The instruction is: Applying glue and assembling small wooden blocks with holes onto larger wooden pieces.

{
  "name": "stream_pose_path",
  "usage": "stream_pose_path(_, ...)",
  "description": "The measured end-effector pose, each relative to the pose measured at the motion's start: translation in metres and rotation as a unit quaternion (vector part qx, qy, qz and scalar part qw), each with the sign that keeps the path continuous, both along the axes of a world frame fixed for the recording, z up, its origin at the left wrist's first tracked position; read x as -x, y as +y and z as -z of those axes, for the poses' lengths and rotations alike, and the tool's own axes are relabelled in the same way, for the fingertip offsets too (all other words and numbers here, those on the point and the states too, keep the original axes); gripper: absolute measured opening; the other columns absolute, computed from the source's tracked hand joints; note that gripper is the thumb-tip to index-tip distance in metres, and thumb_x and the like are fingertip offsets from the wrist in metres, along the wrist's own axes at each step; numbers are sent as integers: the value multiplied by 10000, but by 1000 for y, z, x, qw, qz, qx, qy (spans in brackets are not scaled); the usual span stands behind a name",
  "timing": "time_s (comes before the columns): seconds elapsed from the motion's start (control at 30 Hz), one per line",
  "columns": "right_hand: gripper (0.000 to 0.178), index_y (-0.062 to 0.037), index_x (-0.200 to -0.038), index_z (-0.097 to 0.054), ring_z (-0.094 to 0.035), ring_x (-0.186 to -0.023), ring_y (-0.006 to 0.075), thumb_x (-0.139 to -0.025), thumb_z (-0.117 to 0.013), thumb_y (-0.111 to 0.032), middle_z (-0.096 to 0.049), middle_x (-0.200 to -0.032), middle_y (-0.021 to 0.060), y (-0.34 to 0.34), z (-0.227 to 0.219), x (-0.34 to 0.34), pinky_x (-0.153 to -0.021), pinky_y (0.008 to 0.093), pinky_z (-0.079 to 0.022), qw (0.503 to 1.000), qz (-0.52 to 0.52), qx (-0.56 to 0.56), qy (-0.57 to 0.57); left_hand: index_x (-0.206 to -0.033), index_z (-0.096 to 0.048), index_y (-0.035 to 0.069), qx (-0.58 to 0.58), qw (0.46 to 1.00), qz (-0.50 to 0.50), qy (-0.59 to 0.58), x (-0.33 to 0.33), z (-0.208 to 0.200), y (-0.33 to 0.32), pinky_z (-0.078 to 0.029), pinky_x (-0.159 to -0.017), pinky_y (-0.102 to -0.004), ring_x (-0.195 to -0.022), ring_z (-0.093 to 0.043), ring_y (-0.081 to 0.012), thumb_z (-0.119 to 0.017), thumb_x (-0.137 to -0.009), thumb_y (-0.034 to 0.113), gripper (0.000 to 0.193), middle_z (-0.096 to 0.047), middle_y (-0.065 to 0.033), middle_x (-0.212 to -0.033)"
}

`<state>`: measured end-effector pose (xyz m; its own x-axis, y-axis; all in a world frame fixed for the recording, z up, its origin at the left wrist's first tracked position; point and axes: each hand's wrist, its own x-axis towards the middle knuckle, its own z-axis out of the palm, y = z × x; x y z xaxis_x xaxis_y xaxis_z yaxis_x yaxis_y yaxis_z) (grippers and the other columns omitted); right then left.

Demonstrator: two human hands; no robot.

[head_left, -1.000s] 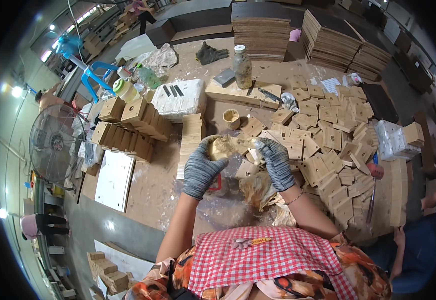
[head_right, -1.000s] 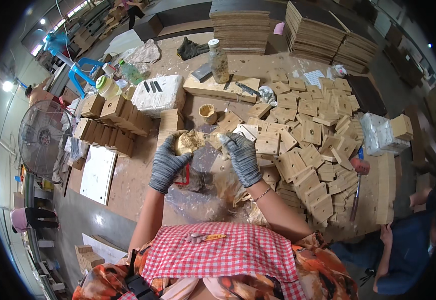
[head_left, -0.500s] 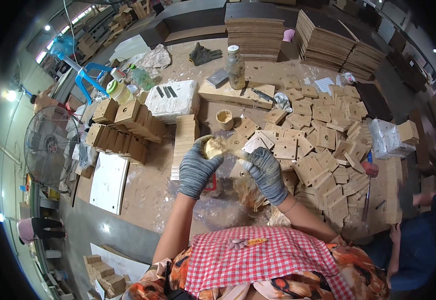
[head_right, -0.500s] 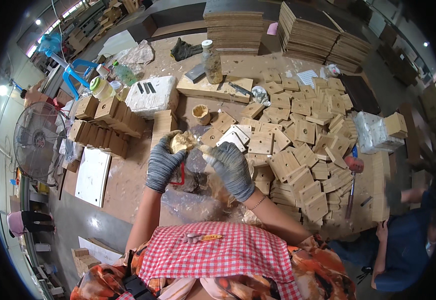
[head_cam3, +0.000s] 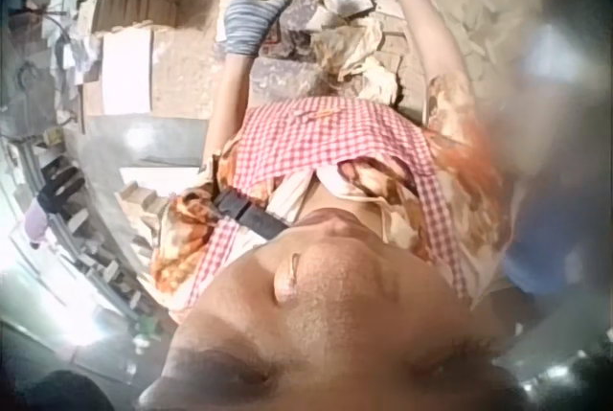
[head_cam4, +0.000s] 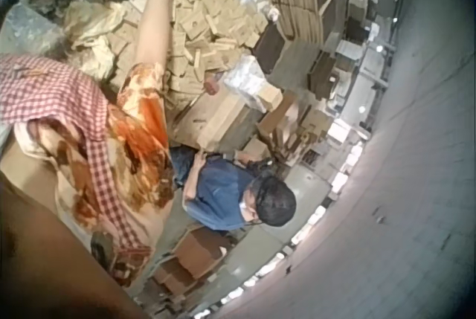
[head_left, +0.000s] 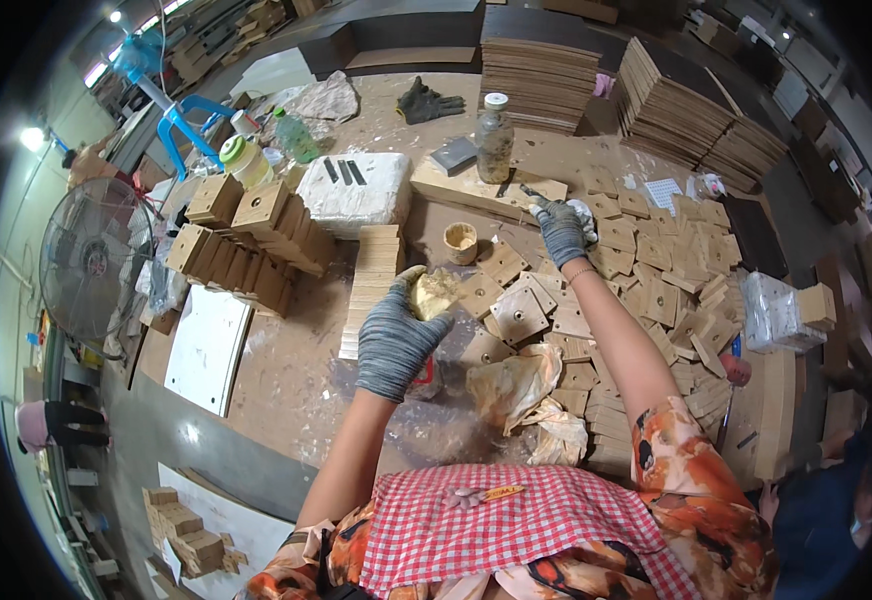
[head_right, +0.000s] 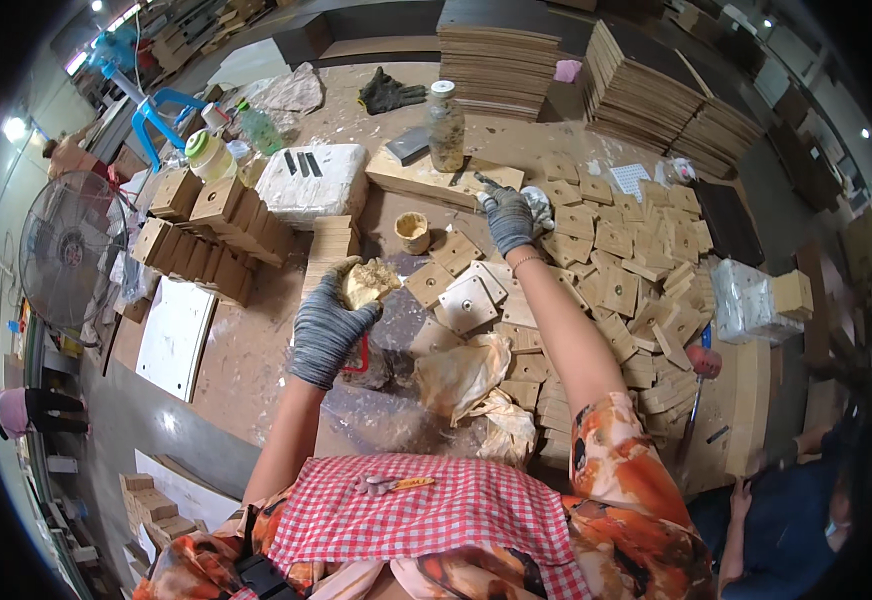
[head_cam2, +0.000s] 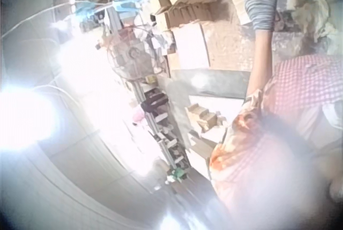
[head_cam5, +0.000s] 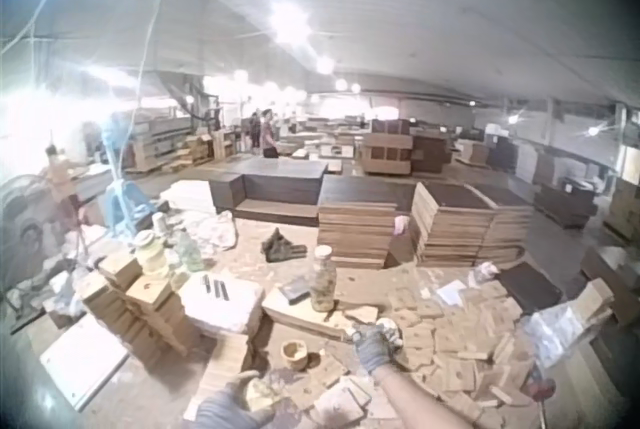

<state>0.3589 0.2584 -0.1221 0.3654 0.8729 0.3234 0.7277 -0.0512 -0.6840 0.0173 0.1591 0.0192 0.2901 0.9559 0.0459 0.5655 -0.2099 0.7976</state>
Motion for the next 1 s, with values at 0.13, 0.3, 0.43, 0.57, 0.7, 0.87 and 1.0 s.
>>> stream_pose_path(0.13,271,-101,-1087,-739,-642,-952,315,-865,-663,-237,-700,-1002,162,18,16,-7,-870,421,-503,976,23,38,-211,-1344,-534,111,-6,1000,-11,1,0,1,1,-542,-864,-376,-972,-696,-295,-798,-734,274,685,-709,-163,-1080)
stream_pose_path(0.3,287,-115,-1081,-725,-599,-950,319,-835,-702,-261,-675,-1001,125,15,6,6,-911,426,-476,942,26,38,-334,-1355,-535,62,46,997,-33,-43,-4,5,5,-539,-866,-313,-996,-675,-190,-756,-772,105,625,-691,-128,-1120)
stream_pose_path(0.43,374,-115,-1125,-697,-581,-1114,303,-755,-747,-141,-658,-1149,102,-21,-33,51,-956,448,-490,993,-86,3,-79,-1388,-490,50,58,977,-27,-204,-7,13,10,-514,-929,-290,-1075,-625,-171,-689,-815,-18,610,-639,-112,-1204)
stream_pose_path(0.57,600,-36,-1191,-571,-476,-1268,267,-707,-853,-253,-523,-1330,139,-116,-53,131,-1087,407,-408,882,-466,-65,-26,-1428,-425,40,25,950,-24,-312,-8,17,10,-509,-962,-293,-1133,-607,-189,-695,-831,-29,659,-592,-137,-1305)
stream_pose_path(0.7,740,-28,-1253,-457,-504,-1158,283,-736,-820,-413,-516,-1267,131,-165,-35,221,-1037,423,-418,867,-433,94,228,-1429,-418,20,60,913,-45,-401,-8,14,1,-486,-1001,-290,-1181,-578,-195,-693,-856,-19,637,-555,-134,-1351)
stream_pose_path(0.87,602,-73,-1266,-456,-565,-1075,242,-827,-745,-366,-561,-1185,112,-171,-35,247,-903,353,-512,813,-339,35,472,-1460,-420,69,-32,892,-71,-444,2,7,-27,-515,-784,-256,-939,-589,-139,-691,-878,138,646,-582,-98,-1225)
stream_pose_path(1.0,533,-110,-1295,-453,-622,-1064,253,-884,-735,-301,-576,-1200,96,-176,-74,211,-870,348,-577,486,-243,63,837,-1497,-382,81,-96,830,-146,-530,43,12,-37,-496,-715,-239,-848,-551,-115,-663,-873,163,689,-558,-111,-1297)
